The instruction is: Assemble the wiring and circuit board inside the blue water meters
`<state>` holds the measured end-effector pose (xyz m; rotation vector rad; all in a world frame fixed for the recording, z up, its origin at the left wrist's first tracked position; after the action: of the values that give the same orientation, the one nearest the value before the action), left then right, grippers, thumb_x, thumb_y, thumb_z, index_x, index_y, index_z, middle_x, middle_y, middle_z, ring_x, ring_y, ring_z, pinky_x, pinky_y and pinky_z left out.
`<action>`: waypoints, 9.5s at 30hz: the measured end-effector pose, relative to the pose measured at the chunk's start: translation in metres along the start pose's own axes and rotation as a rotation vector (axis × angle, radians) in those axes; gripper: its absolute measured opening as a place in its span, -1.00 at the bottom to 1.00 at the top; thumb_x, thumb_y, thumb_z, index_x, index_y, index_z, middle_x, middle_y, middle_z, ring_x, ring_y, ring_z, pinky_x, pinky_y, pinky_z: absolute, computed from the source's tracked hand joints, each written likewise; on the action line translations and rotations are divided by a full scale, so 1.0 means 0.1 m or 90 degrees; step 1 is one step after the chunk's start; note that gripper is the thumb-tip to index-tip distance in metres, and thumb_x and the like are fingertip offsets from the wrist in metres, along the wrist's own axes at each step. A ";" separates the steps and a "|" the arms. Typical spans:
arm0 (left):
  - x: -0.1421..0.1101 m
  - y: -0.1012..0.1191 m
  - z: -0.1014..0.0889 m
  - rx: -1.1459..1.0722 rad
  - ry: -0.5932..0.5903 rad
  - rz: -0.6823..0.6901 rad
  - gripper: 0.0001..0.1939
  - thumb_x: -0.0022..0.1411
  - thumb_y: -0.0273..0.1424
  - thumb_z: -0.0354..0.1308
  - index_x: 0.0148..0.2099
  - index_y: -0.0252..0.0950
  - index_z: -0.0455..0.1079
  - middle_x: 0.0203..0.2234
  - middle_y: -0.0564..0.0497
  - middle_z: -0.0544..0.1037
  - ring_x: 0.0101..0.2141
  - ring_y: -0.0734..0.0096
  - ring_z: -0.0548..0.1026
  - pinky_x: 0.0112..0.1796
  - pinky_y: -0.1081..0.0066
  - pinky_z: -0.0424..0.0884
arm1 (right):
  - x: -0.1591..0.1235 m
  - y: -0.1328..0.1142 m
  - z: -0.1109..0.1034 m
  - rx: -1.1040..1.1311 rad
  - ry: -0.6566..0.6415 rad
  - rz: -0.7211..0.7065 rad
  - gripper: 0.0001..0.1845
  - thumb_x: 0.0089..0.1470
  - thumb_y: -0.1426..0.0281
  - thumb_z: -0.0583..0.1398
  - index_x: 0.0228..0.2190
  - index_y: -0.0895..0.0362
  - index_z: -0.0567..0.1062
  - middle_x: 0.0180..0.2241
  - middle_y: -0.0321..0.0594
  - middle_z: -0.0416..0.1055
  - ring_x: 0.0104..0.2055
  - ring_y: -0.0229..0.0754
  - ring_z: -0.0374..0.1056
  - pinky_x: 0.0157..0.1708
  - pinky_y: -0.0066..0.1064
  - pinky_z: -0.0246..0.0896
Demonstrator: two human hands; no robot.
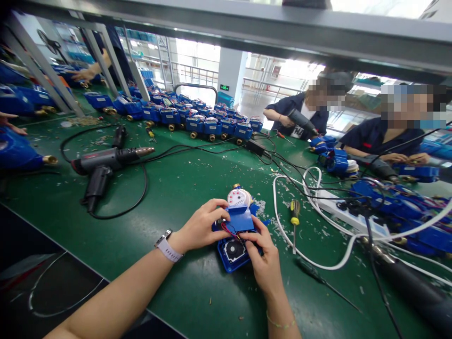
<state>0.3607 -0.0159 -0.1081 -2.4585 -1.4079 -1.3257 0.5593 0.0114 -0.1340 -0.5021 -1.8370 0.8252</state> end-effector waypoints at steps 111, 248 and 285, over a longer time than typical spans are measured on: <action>-0.01 0.13 0.00 -0.197 -0.083 0.005 -0.20 0.02 -0.37 0.23 0.29 -0.24 0.03 0.00 -0.06 0.30 -0.02 0.34 0.32 0.03 0.35 0.28 | -0.32 -0.50 -0.15 -0.182 0.050 0.034 -0.73 0.32 0.29 0.09 -0.03 0.08 0.47 -0.11 -0.25 0.25 -0.16 -0.12 0.26 -0.48 -0.60 0.40; -0.04 -0.04 -0.06 -0.206 0.014 -0.378 -0.26 0.17 -0.08 0.18 0.29 -0.24 0.06 -0.08 -0.04 0.47 -0.09 0.29 0.44 -0.02 0.34 0.28 | 0.54 -0.44 0.25 -0.290 -0.102 -0.211 -0.81 0.28 0.47 -0.02 -0.19 0.17 0.38 -0.21 -0.30 0.30 -0.22 -0.08 0.24 -0.20 -0.27 0.05; -0.09 0.13 0.18 -0.225 0.112 -0.008 -0.04 -0.10 -0.46 0.28 0.31 -0.18 -0.09 0.14 -0.14 0.17 -0.03 0.28 0.36 0.01 0.33 0.34 | 0.01 -0.33 -0.01 -0.192 0.008 -0.254 -0.87 0.36 0.54 0.03 -0.12 0.14 0.34 -0.16 -0.19 0.23 -0.12 0.00 0.21 0.02 -0.18 -0.03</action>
<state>0.3798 -0.0226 -0.1213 -2.4493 -1.2409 -1.8852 0.5604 -0.0101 -0.1085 -0.3083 -1.9724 0.2770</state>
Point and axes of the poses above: each hand's wrist, its own x-axis towards the middle knuckle, its own z-axis out of the palm, y = z × x, the point moved 3 cm from there along x, towards the middle knuckle
